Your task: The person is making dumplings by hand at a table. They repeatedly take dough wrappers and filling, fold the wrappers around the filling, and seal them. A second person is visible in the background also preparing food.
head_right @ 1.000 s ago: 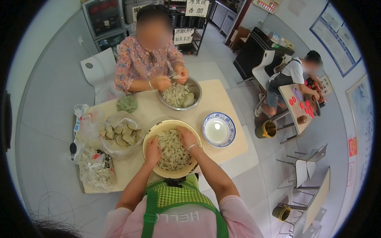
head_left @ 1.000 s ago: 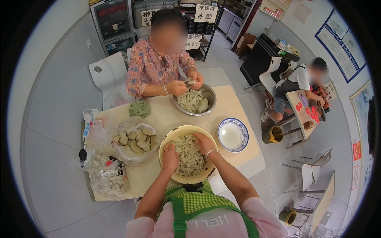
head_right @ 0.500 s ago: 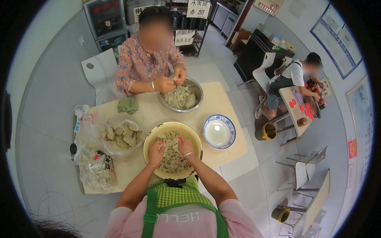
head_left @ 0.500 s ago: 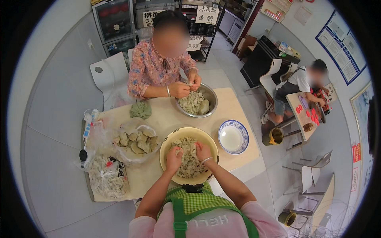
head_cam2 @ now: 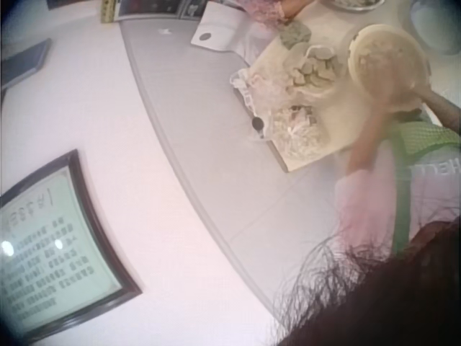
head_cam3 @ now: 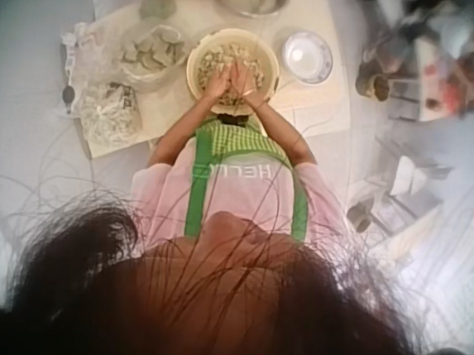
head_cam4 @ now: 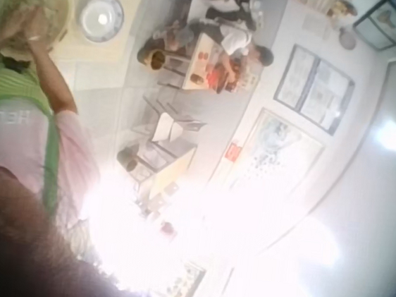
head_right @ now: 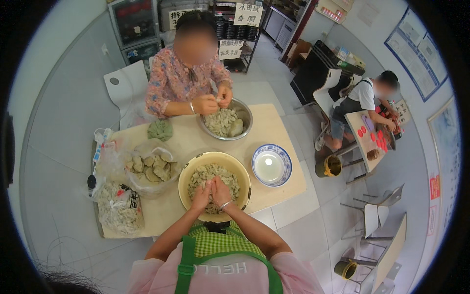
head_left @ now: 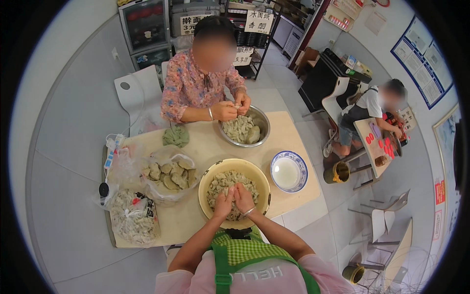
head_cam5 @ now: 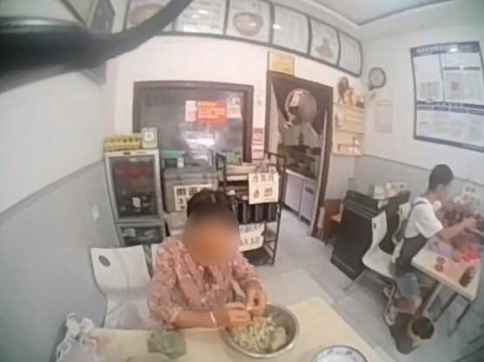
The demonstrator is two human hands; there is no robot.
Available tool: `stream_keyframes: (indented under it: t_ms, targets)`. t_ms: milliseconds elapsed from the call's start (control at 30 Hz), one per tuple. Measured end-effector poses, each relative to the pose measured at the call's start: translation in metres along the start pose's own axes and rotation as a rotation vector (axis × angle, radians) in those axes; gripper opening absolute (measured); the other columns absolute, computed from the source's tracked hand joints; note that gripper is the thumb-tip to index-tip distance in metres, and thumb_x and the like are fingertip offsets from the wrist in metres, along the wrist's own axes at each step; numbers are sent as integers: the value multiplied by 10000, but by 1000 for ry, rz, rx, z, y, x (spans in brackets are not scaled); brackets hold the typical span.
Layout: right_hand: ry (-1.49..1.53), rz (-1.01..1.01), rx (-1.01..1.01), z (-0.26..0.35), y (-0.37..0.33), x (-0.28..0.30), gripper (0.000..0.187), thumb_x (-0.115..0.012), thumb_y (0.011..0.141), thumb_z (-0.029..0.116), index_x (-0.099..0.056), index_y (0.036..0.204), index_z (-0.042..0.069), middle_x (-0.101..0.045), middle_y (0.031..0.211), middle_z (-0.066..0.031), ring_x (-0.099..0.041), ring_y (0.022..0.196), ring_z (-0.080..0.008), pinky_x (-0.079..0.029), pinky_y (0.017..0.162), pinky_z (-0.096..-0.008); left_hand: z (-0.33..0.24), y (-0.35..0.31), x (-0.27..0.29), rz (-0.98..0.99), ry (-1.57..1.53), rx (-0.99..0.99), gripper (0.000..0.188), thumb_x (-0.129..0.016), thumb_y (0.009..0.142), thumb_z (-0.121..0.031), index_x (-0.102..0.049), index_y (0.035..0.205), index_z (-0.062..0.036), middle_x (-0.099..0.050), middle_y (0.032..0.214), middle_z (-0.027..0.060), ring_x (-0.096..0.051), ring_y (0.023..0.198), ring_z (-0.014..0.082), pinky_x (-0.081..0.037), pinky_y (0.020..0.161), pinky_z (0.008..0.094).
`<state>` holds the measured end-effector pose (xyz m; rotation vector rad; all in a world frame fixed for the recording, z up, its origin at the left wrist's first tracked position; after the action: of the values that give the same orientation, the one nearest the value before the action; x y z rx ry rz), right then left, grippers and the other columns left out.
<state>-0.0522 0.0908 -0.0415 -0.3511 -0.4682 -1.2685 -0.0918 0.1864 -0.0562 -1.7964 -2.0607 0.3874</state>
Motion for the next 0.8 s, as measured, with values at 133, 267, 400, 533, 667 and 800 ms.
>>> stream_keyframes:
  t_ms: [133,267,400,533,667,800]
  targets:
    - [92,-186,-81,-39,9,7,184,-456,856,188,-520,884,18,-551,726,-104,-514,685,-191,-409,635,-290,16,10,-6,16,19,-23,604,-352,843,-544,-494,988,25,-554,844,126,-536,676,210,-443,591,336]
    - [169,-89,-161,-64,21,22,212,-477,860,211,-539,956,33,-557,789,-36,-489,714,-99,-411,649,-254,15,0,-8,-137,-442,98,581,-301,855,-551,-518,824,-13,-487,644,37,-490,571,152,-387,518,307]
    - [246,226,80,25,5,16,186,-539,805,166,-549,953,53,-579,778,-124,-544,669,-203,-422,627,-295,16,7,-4,99,-283,110,637,-231,842,-598,-507,746,-32,-491,629,40,-467,561,123,-367,505,285]
    - [-6,197,212,43,4,19,223,-594,746,139,-541,944,53,-570,741,-124,-524,604,-188,-417,566,-286,8,8,-2,93,-61,114,650,-217,872,-544,-514,640,-14,-461,541,62,-471,495,186,-378,504,335]
    - [-94,134,103,43,11,26,225,-621,710,150,-550,899,51,-557,658,-125,-513,517,-185,-396,485,-302,-15,18,8,-95,324,-177,659,-262,884,-485,-507,523,10,-495,512,160,-505,517,306,-384,530,397]
    - [-94,-16,133,30,19,29,212,-627,697,149,-567,871,43,-564,627,-122,-539,511,-184,-419,489,-300,-32,15,8,-122,510,-230,542,-367,870,-405,-545,588,23,-515,564,217,-522,573,363,-388,571,440]
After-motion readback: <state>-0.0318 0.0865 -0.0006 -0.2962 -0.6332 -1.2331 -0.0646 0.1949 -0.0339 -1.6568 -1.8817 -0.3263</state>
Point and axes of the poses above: each hand's wrist, its own y-axis towards the middle knuckle, its own x-axis out of the back of the hand, z = x × y, the point moved 7 cm from there along y, towards the middle knuckle
